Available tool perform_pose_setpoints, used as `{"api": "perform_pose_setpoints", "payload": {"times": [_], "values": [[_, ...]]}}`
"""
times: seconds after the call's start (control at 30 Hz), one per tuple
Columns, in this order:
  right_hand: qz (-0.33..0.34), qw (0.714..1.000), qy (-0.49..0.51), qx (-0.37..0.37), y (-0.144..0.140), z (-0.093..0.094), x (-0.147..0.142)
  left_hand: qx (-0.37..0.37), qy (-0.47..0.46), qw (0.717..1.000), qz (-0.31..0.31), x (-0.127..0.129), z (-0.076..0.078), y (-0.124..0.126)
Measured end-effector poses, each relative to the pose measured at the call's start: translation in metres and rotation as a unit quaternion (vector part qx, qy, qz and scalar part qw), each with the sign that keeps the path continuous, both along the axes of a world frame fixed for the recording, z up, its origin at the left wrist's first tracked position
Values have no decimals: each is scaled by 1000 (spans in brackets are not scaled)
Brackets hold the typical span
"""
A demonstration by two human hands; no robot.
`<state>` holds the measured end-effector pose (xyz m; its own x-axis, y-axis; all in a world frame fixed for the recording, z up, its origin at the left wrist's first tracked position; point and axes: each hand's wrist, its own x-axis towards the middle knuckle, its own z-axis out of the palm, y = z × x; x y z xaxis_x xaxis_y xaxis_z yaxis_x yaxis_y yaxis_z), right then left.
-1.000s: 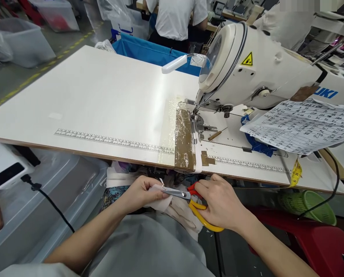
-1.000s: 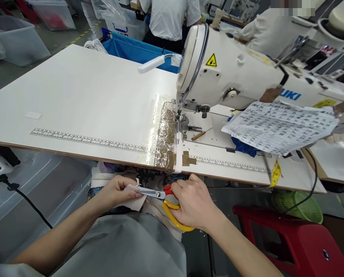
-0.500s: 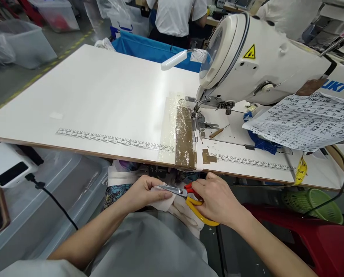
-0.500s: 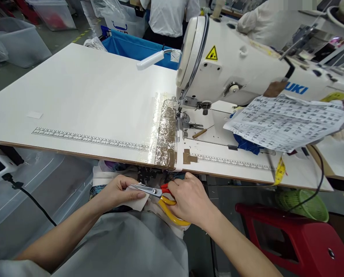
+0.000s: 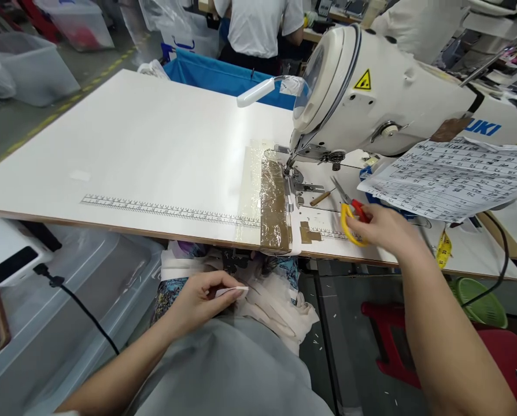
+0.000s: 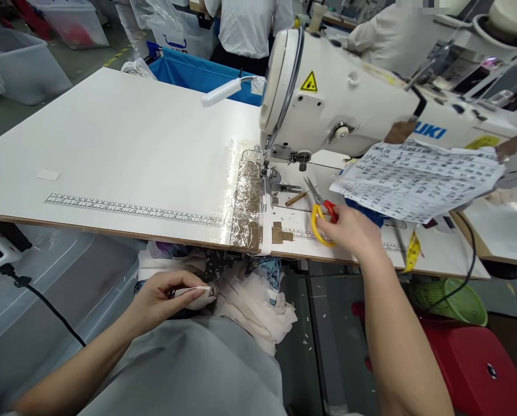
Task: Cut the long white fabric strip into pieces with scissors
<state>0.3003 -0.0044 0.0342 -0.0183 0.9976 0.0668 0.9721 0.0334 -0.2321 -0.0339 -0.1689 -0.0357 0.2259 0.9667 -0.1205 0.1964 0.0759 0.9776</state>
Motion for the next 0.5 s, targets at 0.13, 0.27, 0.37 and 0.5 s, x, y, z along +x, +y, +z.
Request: {"api": "perform_pose_setpoints", "payload": {"times": [0.13,0.27,0.37,0.5], "values": [[-55,998,-33,-5,8,15,-10,173,16,985,13,-13,2,-13],[62,988,137,-16,-62,-4,-58,224,-14,974,-2,-26,1,-27],[154,900,277,-298,-123,-66,-104,214,-73,974,-11,-33,-3,-41],[129,904,237,-332,-157,-166,-165,121,-170,978,-12,-49,-7,-62]]}}
